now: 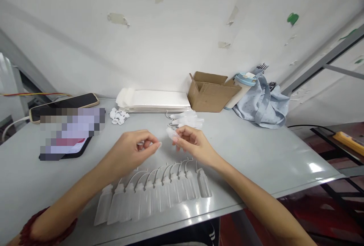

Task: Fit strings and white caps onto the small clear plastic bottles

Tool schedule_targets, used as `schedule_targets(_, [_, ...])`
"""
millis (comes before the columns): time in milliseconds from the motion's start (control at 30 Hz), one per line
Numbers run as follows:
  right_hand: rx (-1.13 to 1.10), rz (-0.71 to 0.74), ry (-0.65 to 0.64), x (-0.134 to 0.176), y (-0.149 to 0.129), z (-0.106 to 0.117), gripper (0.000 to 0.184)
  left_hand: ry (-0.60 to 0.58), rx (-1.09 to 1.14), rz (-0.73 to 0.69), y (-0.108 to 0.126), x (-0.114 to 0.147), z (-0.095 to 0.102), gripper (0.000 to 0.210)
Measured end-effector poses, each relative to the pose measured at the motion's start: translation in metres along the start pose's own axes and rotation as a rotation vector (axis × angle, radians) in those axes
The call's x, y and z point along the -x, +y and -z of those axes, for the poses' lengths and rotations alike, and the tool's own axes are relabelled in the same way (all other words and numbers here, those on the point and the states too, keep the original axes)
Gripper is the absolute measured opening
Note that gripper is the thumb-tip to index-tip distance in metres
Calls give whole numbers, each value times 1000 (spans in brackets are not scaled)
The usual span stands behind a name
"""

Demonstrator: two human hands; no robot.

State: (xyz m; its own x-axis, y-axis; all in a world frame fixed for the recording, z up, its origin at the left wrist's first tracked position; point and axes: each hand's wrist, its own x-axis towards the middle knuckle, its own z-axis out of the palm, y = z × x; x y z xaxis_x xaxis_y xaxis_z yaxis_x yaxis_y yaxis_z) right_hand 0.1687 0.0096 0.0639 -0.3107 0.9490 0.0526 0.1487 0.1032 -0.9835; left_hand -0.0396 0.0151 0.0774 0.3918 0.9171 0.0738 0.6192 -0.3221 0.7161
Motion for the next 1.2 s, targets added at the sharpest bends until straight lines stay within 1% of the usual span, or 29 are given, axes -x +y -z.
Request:
schedule_targets(67, [17,21,-50,4,-1,-3,25,125,11,-2,1,0,3,25])
schedule_targets(100, [26,33,-67,5,-1,-4,23,164,16,-13,2,0,3,24])
schedule_targets(167, [51,55,-75,7,-2,-6,21,205,24,-47,3,1,3,24])
schedule_targets(233, [76,73,-66,8,-2,-7,20,222,33,-80,4,2,1,23])
schedule_targets(367, [100,65,-66,7,-1,-7,21,272,17,-129,5,3,-1,23])
schedule_targets(433, [107,68,-66,7,1,-8,23,274,-4,-159,6,4,-3,23])
schedule_targets(533, [145,106,-88,8,4,-8,35,279,-42,-215,6,4,-8,22])
schedule_targets(633, [187,162,-130,9,7,-9,45,311,-61,-268,4,4,-15,21])
schedule_targets(733, [163,187,-127,9,9,-10,43,323,-48,-294,3,5,-18,19])
schedule_targets(833, [98,168,-112,10,9,-11,40,340,-28,-302,4,6,-17,19])
schedule_targets(900, [43,144,-113,10,8,-11,39,334,0,-272,6,8,-16,20])
schedule_targets(967, [-4,119,-110,10,6,-10,38,311,77,-162,8,10,-13,21])
schedule_targets(1033, [-48,96,-101,9,5,-9,38,295,226,16,7,9,-10,21])
schedule_targets(1100, [-105,78,-89,8,4,-9,37,325,428,177,3,6,-6,20])
schedule_targets(1133, [-136,71,-83,7,3,-8,37,357,529,232,1,4,-4,19])
schedule_targets(1200, [-192,62,-79,6,3,-8,38,409,694,297,-3,0,0,20])
